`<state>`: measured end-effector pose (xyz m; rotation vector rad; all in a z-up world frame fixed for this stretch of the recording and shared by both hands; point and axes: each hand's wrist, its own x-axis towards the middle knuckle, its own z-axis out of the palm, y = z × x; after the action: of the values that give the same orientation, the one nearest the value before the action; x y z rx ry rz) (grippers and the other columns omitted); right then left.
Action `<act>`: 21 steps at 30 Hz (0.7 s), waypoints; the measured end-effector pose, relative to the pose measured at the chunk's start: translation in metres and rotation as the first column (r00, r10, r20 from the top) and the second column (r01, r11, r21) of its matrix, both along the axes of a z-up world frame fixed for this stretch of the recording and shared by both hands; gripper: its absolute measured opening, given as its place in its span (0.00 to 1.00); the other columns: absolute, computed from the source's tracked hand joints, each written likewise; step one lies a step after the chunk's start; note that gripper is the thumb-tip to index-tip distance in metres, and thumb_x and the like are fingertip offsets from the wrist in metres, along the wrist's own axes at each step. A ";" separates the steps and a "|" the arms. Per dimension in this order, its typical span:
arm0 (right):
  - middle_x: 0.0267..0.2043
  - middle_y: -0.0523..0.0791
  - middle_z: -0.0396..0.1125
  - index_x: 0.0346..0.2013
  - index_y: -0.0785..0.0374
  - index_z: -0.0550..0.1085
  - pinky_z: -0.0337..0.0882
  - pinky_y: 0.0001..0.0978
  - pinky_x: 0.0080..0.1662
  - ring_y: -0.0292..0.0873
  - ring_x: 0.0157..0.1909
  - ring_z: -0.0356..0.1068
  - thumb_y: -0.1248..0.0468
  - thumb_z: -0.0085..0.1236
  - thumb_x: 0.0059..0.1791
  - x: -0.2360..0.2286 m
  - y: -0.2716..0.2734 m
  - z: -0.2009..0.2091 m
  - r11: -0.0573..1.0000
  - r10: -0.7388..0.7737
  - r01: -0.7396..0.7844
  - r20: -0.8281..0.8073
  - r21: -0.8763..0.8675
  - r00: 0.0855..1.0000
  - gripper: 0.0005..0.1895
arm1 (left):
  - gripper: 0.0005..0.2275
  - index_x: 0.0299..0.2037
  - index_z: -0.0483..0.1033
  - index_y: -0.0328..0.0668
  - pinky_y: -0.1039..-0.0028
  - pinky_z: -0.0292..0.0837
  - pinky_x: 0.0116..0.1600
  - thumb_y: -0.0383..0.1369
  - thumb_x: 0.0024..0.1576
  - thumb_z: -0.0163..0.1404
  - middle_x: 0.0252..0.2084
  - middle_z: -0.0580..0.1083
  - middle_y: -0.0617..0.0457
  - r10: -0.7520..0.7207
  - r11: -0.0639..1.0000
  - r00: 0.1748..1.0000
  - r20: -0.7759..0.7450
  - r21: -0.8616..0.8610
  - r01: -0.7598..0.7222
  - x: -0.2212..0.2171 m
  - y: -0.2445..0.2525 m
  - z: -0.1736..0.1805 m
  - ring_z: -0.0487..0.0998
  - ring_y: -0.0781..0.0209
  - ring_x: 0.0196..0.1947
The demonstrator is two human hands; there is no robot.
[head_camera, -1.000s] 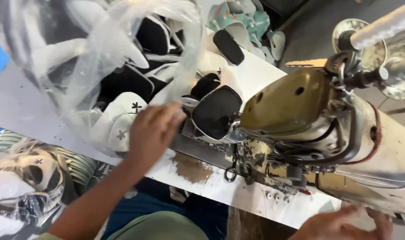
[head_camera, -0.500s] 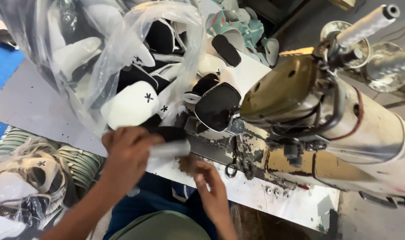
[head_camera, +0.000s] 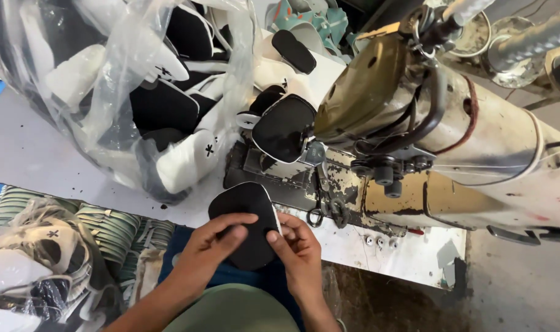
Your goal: The person operates a sewing machine to stitch black fabric onto white slipper soles. They repeatedly pick up a sole, align it under the needle, guide it through the machine, and then place the finished item aside. The workspace is cluttered with piles of materials and plastic bags.
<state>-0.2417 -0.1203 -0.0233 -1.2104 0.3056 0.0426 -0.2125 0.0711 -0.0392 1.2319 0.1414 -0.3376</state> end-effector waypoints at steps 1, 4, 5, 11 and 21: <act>0.44 0.48 0.75 0.57 0.72 0.71 0.73 0.27 0.49 0.36 0.44 0.74 0.72 0.59 0.51 -0.002 -0.001 0.001 1.000 0.003 -0.003 0.003 -0.006 1.000 0.19 | 0.13 0.56 0.81 0.41 0.77 0.67 0.48 0.29 0.62 0.52 0.49 0.76 0.59 -0.081 0.997 0.997 -0.017 -0.008 0.081 0.004 -0.002 0.004 0.71 0.71 0.44; 0.41 0.48 0.75 0.56 0.73 0.72 0.75 0.28 0.44 0.37 0.40 0.74 0.73 0.61 0.49 -0.014 -0.012 -0.016 0.998 0.015 -0.016 -0.021 -0.059 1.000 0.19 | 0.15 0.56 0.80 0.40 0.77 0.69 0.46 0.29 0.59 0.56 0.45 0.79 0.57 -0.129 0.992 0.991 -0.019 0.006 0.129 0.009 -0.008 0.011 0.74 0.72 0.42; 0.40 0.49 0.75 0.54 0.74 0.73 0.75 0.29 0.40 0.38 0.37 0.74 0.74 0.63 0.49 -0.018 -0.017 -0.025 0.994 0.025 -0.030 -0.047 -0.105 0.999 0.19 | 0.16 0.56 0.79 0.40 0.77 0.71 0.44 0.28 0.57 0.57 0.46 0.79 0.57 -0.093 0.995 0.996 -0.004 0.027 0.093 0.010 -0.010 0.013 0.74 0.72 0.41; 0.39 0.47 0.75 0.55 0.73 0.74 0.76 0.30 0.39 0.37 0.38 0.74 0.73 0.61 0.49 -0.015 -0.026 -0.016 0.999 0.034 -0.036 -0.056 -0.022 0.998 0.19 | 0.16 0.56 0.80 0.37 0.76 0.75 0.52 0.26 0.57 0.59 0.50 0.81 0.52 -0.226 0.974 0.967 0.119 0.012 0.226 0.005 -0.026 -0.008 0.79 0.69 0.47; 0.40 0.45 0.74 0.54 0.72 0.76 0.73 0.26 0.46 0.35 0.42 0.72 0.72 0.62 0.50 0.015 -0.048 -0.008 0.989 -0.100 0.100 0.008 -0.112 0.995 0.17 | 0.25 0.61 0.75 0.56 0.72 0.80 0.51 0.31 0.51 0.63 0.54 0.80 0.50 -0.419 0.842 0.880 0.222 0.459 0.285 0.024 -0.052 0.026 0.85 0.59 0.48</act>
<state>-0.2271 -0.1682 -0.0314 -1.3053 0.3702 -0.0638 -0.1884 0.0191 -0.0133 1.7258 -0.3184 -0.4437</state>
